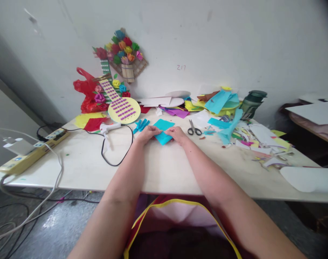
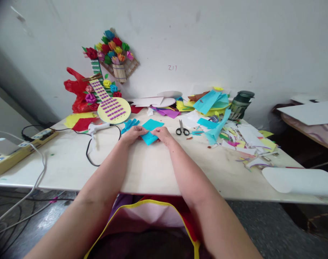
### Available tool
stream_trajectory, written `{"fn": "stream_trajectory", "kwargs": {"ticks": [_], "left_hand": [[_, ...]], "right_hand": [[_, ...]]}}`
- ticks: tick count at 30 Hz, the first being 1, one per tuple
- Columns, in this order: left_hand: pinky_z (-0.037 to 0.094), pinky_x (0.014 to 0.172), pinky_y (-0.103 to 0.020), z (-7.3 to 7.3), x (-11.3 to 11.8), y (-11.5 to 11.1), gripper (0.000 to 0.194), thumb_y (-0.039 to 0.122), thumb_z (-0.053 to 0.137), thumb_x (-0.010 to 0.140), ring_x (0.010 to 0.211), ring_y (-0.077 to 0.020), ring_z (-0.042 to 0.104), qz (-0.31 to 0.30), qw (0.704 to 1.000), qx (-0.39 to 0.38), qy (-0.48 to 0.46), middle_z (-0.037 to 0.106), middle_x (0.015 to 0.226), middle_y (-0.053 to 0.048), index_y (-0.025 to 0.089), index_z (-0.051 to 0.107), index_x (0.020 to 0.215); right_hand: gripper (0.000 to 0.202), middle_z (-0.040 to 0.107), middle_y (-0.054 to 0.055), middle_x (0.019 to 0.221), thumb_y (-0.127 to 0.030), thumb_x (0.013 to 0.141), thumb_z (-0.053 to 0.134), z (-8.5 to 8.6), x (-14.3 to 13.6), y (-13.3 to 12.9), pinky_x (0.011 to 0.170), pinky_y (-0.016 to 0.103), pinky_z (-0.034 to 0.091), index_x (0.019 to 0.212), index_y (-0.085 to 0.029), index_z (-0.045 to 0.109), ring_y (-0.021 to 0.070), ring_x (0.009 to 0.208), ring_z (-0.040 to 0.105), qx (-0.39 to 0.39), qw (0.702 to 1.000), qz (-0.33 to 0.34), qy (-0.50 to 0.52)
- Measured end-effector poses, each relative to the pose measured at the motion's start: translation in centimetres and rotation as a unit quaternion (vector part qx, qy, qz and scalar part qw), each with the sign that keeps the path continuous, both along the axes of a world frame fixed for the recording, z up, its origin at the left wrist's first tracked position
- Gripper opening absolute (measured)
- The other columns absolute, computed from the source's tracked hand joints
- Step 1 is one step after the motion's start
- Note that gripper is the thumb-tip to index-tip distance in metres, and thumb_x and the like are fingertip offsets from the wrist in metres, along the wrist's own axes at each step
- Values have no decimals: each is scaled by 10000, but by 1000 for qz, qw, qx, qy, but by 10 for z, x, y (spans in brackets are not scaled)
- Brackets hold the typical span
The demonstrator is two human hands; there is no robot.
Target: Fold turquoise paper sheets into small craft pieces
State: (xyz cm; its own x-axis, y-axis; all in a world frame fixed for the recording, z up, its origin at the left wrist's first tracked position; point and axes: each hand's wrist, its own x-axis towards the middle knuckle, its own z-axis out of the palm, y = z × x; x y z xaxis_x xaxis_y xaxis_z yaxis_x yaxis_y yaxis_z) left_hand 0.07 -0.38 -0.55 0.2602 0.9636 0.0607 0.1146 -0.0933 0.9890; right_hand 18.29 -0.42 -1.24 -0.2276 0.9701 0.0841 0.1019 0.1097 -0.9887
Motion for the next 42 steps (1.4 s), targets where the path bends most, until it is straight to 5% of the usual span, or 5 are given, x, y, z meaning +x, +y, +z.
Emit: {"fn": "stream_trajectory", "kwargs": {"ticks": [29, 42], "left_hand": [[253, 482, -232, -2, -1, 4, 266, 388, 764, 594, 489, -74, 382, 9, 997, 67, 29, 480, 538, 35, 174, 606, 599], [332, 512, -239, 0, -1, 3, 271, 386, 769, 602, 511, -102, 463, 48, 998, 44, 7, 529, 544, 13, 165, 614, 588]], "right_hand": [[149, 526, -47, 452, -272, 680, 664, 2, -3, 1, 369, 190, 375, 620, -146, 614, 89, 404, 487, 20, 1000, 5, -7], [217, 581, -2, 442, -252, 728, 678, 6, 1, 1, 347, 190, 369, 575, -152, 561, 114, 383, 543, -18, 1000, -17, 9]]}}
